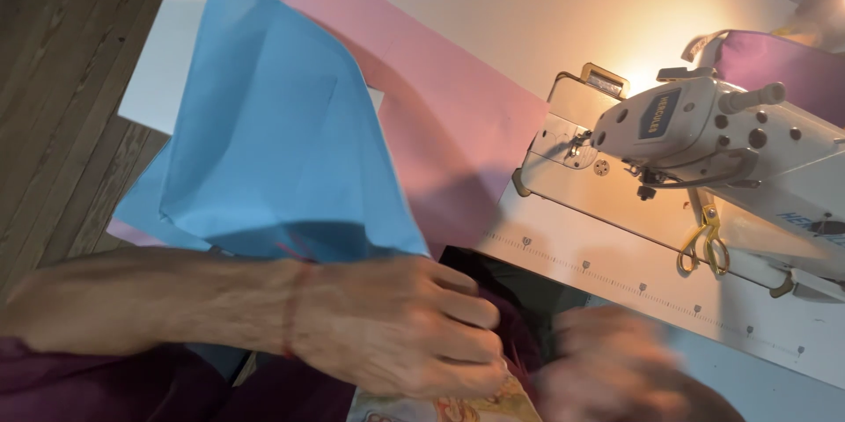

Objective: Sewing and aligning multiple panels of colored material using an industrial sewing machine.

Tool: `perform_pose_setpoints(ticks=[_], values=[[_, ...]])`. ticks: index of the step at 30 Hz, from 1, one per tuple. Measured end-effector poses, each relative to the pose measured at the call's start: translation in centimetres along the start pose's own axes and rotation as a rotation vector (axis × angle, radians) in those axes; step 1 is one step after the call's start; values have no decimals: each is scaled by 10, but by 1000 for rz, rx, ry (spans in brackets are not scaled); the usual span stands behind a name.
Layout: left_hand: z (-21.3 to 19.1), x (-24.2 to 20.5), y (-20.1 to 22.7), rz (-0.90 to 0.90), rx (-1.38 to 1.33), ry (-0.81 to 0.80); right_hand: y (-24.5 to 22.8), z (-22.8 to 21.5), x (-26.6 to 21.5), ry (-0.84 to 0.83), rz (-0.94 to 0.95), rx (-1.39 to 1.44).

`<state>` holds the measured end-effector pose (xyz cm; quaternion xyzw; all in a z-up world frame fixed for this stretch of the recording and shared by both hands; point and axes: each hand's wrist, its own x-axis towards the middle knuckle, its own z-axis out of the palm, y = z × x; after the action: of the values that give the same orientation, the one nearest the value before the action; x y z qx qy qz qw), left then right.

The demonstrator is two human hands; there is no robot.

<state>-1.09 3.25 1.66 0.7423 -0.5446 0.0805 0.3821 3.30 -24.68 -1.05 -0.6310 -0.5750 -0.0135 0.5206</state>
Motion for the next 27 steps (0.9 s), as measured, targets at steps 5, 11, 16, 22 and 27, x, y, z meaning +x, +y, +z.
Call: perform_pose_setpoints(ticks=[5,11,16,22,27], values=[[-25,-22,-6,-138,186,126,18,-32,19,158,417,-749],[-10,-36,-79,-39,670,289,215,-19,102,76,15,-1184],[-1,-48,-151,-260,783,254,276,-24,125,303,277,-875],[20,-56,-206,-621,400,40,346,-57,38,271,583,-832],[22,-47,-217,-660,440,-119,216,5,67,131,337,-783]])
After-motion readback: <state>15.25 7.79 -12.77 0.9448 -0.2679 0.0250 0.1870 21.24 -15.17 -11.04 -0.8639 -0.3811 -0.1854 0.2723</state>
